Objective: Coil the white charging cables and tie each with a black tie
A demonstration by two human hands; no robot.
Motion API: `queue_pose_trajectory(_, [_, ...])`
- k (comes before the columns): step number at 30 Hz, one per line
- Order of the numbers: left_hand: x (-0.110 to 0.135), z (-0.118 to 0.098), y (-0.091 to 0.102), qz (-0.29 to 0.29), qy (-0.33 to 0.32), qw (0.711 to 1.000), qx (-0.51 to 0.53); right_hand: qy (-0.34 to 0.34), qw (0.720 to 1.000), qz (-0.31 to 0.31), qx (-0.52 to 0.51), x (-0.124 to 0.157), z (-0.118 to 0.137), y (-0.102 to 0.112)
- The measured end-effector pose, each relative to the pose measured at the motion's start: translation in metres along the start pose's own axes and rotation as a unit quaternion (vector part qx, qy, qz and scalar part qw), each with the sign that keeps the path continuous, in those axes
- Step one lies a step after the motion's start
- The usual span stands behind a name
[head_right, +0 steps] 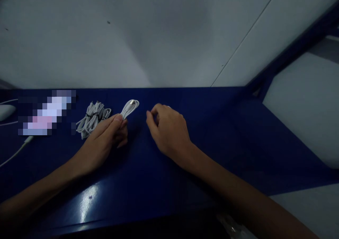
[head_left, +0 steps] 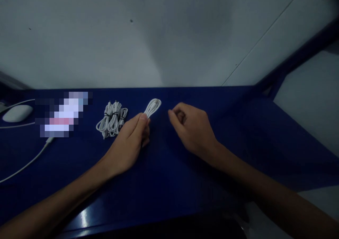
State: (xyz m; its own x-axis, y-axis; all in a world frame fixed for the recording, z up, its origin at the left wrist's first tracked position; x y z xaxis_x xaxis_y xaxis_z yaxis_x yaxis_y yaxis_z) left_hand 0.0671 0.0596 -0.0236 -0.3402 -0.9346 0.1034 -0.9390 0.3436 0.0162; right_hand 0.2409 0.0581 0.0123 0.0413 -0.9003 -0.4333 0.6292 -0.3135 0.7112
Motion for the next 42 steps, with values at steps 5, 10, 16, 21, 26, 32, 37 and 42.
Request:
queue_pose_trajectory(5, [-0.004,0.004,0.004,-0.032,-0.001,0.999,-0.004,0.024,0.982,0.06,0.177,0.02,0.001,-0.016])
queue_pose_trajectory(10, [-0.001,0.004,0.004,-0.037,0.007,0.999,-0.004,0.028,0.98,0.102,0.169,0.023,-0.003,-0.025])
queue_pose_trajectory(16, [0.0,0.004,0.003,-0.04,0.018,0.999,0.028,0.064,0.987,0.072,0.125,0.019,0.0,-0.025])
queue_pose_trajectory(21, [0.002,0.001,0.006,-0.048,-0.008,0.999,-0.024,0.046,0.989,0.001,-0.137,0.015,0.01,-0.002])
queue_pose_trajectory(26, [0.01,-0.012,-0.004,-0.025,-0.098,0.946,-0.307,-0.022,0.924,0.029,-0.38,0.02,0.013,-0.003])
queue_pose_trajectory(32, [0.014,-0.014,-0.017,0.001,-0.118,0.836,-0.536,-0.104,0.891,-0.012,-0.441,0.02,0.011,0.004])
queue_pose_trajectory(37, [0.018,-0.019,-0.023,0.003,-0.13,0.803,-0.582,-0.166,0.863,0.024,-0.477,0.02,0.006,-0.005])
queue_pose_trajectory(42, [0.02,-0.024,-0.018,-0.048,-0.126,0.808,-0.573,-0.202,0.86,0.051,-0.467,0.023,0.0,-0.015])
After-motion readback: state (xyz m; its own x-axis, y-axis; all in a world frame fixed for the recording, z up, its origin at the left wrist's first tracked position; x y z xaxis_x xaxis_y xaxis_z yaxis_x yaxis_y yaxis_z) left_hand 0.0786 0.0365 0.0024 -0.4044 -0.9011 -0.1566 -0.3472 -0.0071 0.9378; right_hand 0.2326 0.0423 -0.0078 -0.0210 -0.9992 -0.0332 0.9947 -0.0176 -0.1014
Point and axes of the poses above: each hand's wrist, its own x-axis away from the middle knuckle, its own y-axis out of the back of the hand, z = x × y, the point moved 8 cm from there along -x, towards the middle knuckle
